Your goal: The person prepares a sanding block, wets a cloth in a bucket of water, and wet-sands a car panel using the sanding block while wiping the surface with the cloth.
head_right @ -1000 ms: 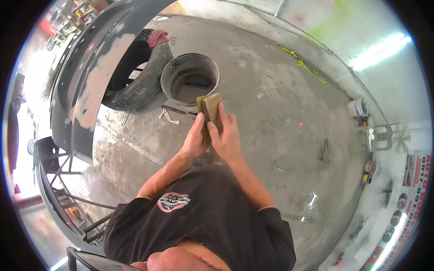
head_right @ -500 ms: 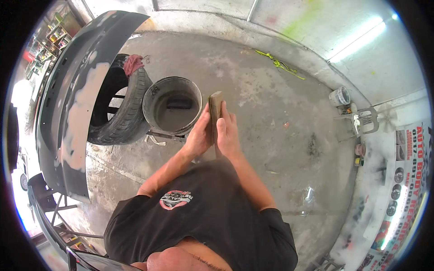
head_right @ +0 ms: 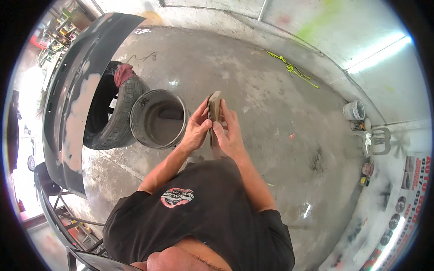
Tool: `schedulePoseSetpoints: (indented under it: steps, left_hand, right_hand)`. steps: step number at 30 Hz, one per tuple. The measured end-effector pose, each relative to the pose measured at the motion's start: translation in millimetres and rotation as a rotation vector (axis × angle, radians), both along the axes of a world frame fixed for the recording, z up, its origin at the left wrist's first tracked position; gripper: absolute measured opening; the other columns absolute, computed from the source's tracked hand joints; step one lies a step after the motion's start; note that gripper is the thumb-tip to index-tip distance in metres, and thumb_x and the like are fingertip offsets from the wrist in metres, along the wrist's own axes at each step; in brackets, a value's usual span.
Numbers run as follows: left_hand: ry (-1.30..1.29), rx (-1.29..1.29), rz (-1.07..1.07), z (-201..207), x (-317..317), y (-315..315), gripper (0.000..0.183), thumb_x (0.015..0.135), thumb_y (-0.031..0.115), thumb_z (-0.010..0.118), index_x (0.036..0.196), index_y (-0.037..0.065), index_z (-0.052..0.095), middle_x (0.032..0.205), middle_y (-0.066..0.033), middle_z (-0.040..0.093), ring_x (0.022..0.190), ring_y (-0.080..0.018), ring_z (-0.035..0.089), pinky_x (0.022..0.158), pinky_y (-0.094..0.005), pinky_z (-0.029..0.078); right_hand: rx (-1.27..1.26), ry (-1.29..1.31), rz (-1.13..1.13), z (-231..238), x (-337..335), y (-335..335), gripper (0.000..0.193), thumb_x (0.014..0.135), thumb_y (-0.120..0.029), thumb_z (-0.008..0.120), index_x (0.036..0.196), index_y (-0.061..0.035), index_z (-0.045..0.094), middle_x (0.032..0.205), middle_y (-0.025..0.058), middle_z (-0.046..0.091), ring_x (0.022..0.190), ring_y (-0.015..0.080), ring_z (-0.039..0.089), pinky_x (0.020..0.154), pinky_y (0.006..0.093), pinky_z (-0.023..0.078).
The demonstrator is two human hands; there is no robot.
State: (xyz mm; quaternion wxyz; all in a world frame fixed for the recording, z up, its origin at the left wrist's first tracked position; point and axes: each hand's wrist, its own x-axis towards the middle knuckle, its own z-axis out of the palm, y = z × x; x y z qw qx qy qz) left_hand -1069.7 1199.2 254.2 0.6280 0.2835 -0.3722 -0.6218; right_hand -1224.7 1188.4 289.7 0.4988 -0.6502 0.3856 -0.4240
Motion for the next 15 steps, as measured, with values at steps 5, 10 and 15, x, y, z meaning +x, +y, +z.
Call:
schedulePoseSetpoints:
  steps: [5,10,15]
  left_hand:
    - [-0.01,0.039,0.044,5.9,-56.5,-42.5,0.099,0.09,0.033,0.084,0.165,0.008,0.026,0.159,-0.015,0.045,0.141,-0.0268,0.048,0.116,-0.0452,0.042]
    - [-0.039,0.092,0.178,13.8,-107.7,-74.0,0.093,0.091,0.026,0.083,0.163,0.006,0.027,0.146,-0.013,0.054,0.132,-0.0243,0.054,0.112,-0.0438,0.045]
    - [-0.057,0.188,0.304,24.7,-119.1,-87.0,0.089,0.092,0.029,0.082,0.161,0.008,0.029,0.138,-0.014,0.056,0.123,-0.022,0.057,0.108,-0.0427,0.048]
  right_hand:
    - [-0.064,-0.009,-0.028,-4.8,-49.4,-53.4,0.066,0.098,-0.016,0.064,0.159,-0.0053,0.042,0.12,0.0135,0.058,0.108,0.0235,0.059,0.085,0.0335,0.055]
    - [-0.215,0.105,0.073,-19.9,-97.3,-102.4,0.059,0.104,-0.023,0.058,0.158,-0.0054,0.044,0.131,0.0165,0.058,0.122,0.0293,0.053,0.103,0.0427,0.046]
    - [0.044,-0.092,0.35,-17.2,-99.5,-125.5,0.079,0.099,-0.039,0.07,0.162,-0.0049,0.035,0.154,0.0174,0.047,0.139,0.0315,0.046,0.111,0.0447,0.041]
